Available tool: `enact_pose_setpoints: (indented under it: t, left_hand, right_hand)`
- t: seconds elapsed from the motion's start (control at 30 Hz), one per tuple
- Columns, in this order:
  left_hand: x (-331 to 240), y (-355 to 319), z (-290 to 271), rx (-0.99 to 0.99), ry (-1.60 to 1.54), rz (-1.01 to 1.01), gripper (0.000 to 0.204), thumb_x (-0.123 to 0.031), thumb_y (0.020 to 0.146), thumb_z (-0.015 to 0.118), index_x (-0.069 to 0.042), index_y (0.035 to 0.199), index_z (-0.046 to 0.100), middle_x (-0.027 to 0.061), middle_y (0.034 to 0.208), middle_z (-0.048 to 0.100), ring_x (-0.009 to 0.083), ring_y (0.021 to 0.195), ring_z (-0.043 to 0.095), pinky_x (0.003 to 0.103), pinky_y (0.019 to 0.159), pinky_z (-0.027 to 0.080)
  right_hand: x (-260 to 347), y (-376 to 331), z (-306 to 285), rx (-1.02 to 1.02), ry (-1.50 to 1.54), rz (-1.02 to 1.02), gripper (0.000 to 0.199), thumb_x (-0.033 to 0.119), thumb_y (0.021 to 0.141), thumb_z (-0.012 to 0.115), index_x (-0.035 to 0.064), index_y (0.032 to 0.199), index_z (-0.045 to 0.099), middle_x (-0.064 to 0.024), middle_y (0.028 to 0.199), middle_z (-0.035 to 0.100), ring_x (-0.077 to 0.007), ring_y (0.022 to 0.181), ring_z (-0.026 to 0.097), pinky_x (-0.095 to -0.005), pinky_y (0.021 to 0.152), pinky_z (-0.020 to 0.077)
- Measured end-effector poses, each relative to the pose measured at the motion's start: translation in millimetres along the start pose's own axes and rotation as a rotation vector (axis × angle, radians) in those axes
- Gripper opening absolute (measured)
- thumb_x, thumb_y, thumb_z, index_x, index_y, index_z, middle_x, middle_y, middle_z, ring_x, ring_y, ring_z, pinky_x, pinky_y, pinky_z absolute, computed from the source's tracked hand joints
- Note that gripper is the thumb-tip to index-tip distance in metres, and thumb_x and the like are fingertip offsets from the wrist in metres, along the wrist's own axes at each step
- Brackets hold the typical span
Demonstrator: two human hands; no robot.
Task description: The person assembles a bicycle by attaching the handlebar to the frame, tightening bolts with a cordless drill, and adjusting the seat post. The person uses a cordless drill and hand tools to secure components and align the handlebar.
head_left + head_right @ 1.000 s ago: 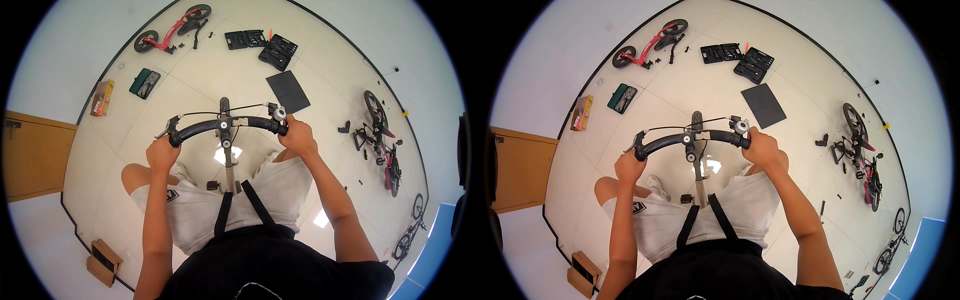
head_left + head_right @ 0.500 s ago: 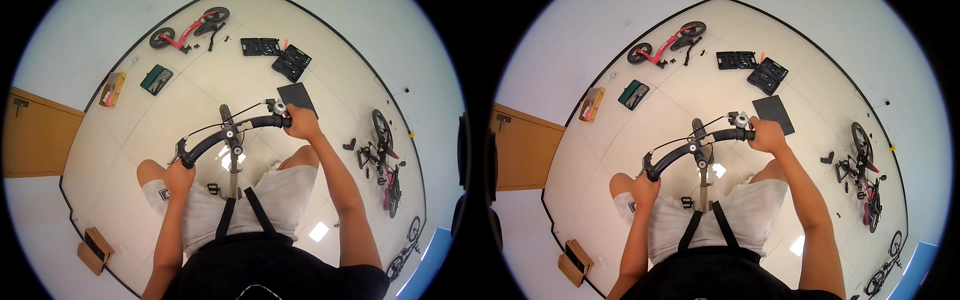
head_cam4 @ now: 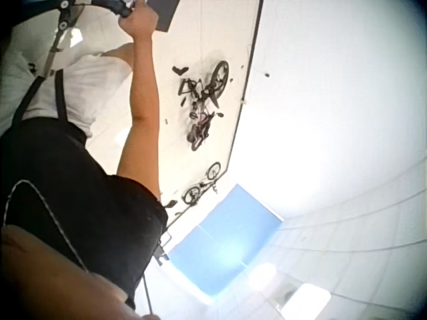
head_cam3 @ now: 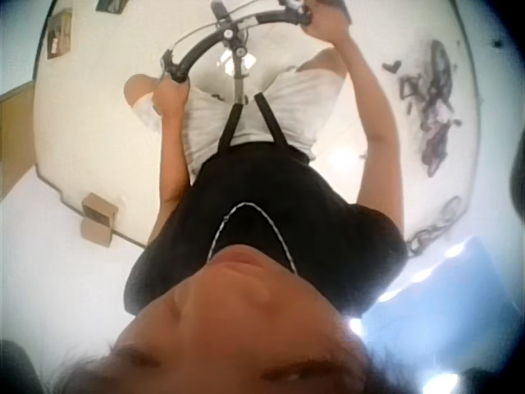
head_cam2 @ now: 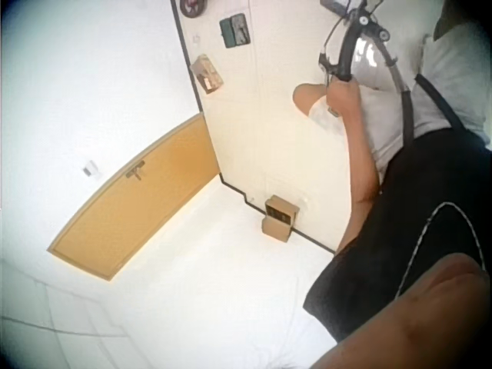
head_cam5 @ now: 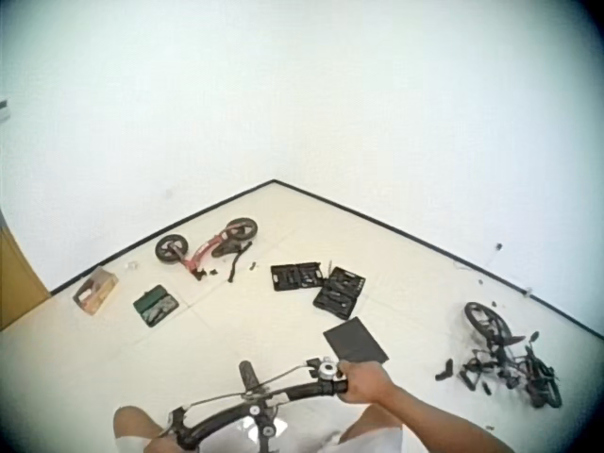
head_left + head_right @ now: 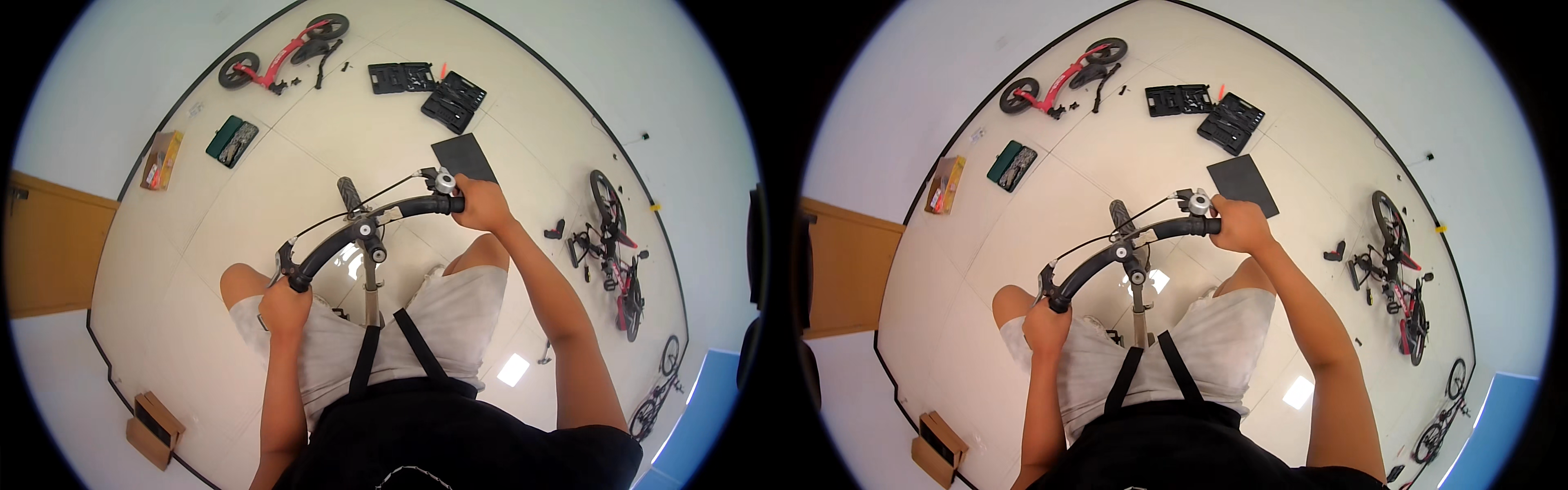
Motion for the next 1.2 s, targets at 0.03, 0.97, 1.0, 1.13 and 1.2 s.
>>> enact_pose_setpoints:
  t: [0.03,0.97,1.0,1.13,1.2]
  left_hand:
    - [-1.2,2.2,-1.0,-0.007,0.003,0.016,0.026,-0.032,0.082,0.071,-0.007,0.086,0.075,0.0178,0.079,0.072,0.0397,0.075,0.070,0.050,0.069,0.055]
    - [-9.0,57.2,-21.2,0.031,0.020,0.221,0.027,-0.030,0.079,0.072,-0.005,0.088,0.077,0.0207,0.084,0.074,0.0406,0.081,0.071,0.049,0.075,0.057]
    - [-15.6,57.3,-27.9,0.044,0.052,0.204,0.028,-0.032,0.080,0.072,-0.005,0.090,0.077,0.0206,0.086,0.074,0.0407,0.082,0.072,0.049,0.076,0.057]
    - [-7.0,62.7,-31.1,0.062,0.177,0.126,0.033,-0.035,0.082,0.072,-0.005,0.094,0.076,0.0212,0.090,0.074,0.0412,0.087,0.072,0.049,0.079,0.057]
    - [-0.8,63.6,-35.5,0.067,0.104,0.119,0.033,-0.035,0.082,0.072,-0.004,0.094,0.076,0.0211,0.089,0.074,0.0411,0.087,0.072,0.049,0.079,0.057]
  right_hand:
    - [-0.8,-1.2,-0.5,0.012,0.007,0.022,0.028,0.017,0.067,0.071,0.0104,0.091,0.058,-0.0149,0.076,0.068,-0.0398,0.076,0.067,-0.0491,0.066,0.0509]
    - [3.9,-53.0,22.1,-0.101,0.005,0.220,0.026,0.019,0.070,0.069,0.0091,0.092,0.059,-0.0162,0.076,0.069,-0.0399,0.076,0.068,-0.0505,0.067,0.0528]
    - [5.7,-53.6,20.6,-0.091,0.014,0.254,0.026,0.019,0.070,0.069,0.0089,0.091,0.059,-0.0155,0.077,0.069,-0.0392,0.076,0.068,-0.0500,0.068,0.0533]
    - [13.5,-53.1,24.9,-0.143,0.011,0.188,0.028,0.019,0.069,0.068,0.0079,0.094,0.061,-0.0155,0.078,0.070,-0.0378,0.077,0.069,-0.0486,0.068,0.0538]
    - [17.2,-44.6,21.0,-0.117,0.002,0.193,0.028,0.019,0.069,0.068,0.0074,0.094,0.061,-0.0156,0.078,0.070,-0.0378,0.077,0.069,-0.0483,0.068,0.0540]
Point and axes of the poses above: each hand's wrist, its own y-axis towards the middle knuckle, its own z-axis out of the palm, x = y × z, the point moved 6 cm from there along y, towards the middle knuckle
